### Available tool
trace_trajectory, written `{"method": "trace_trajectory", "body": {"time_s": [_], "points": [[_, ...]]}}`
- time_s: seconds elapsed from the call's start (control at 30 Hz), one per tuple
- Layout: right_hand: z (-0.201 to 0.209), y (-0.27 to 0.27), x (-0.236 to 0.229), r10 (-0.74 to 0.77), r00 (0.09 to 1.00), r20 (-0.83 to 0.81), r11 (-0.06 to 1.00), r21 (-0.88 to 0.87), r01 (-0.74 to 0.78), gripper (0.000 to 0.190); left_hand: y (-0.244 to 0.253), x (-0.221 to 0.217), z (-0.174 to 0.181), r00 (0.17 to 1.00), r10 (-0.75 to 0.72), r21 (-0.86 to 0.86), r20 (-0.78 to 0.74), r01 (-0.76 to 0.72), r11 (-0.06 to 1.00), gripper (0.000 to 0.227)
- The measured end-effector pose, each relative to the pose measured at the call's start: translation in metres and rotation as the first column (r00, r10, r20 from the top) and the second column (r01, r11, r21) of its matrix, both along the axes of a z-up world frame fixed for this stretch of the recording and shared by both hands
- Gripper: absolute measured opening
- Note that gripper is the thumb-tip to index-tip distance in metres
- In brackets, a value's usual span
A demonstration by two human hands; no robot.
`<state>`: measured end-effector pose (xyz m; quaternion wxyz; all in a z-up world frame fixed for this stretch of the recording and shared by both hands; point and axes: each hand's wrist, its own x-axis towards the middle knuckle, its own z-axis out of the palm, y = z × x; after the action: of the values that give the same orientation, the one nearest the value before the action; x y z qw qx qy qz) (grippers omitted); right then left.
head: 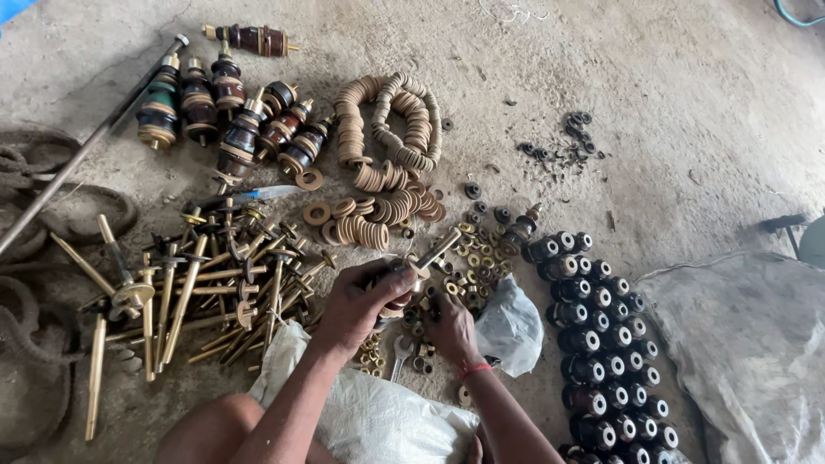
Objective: The person sits on the floor and assembles small metal components by hand. They pick up brass rods, threaded sleeves, and washers, then thread the washers onto the rods and screw the sleeves onto the ends. The person repeats this process multiple times, placing the finished assemblies on the floor.
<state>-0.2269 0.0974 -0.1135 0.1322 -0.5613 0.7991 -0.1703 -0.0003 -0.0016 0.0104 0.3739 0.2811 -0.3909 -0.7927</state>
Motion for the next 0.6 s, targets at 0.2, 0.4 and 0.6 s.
{"method": "trace_trajectory", "body": {"time_s": [0.2,0.4,0.6], "points": [[0.016,0.014,-0.012,-0.222,0.922,0.317,0.973,0.01,0.231,0.026,0.002,0.009,0.002,0.999,0.018,0.025,0.047,-0.019,1.0,0.049],[0.008,0.031,-0.014,-0.02,0.99,0.143,0.983,-0.178,0.045,0.018,-0.003,0.009,0.004,0.998,0.038,0.045,0.051,-0.041,0.998,0.051],[0.016,0.035,-0.029,-0.128,0.954,0.27,0.956,-0.224,0.191,0.018,0.001,0.013,-0.003,0.991,0.065,0.038,0.121,-0.07,0.997,0.054]]}}
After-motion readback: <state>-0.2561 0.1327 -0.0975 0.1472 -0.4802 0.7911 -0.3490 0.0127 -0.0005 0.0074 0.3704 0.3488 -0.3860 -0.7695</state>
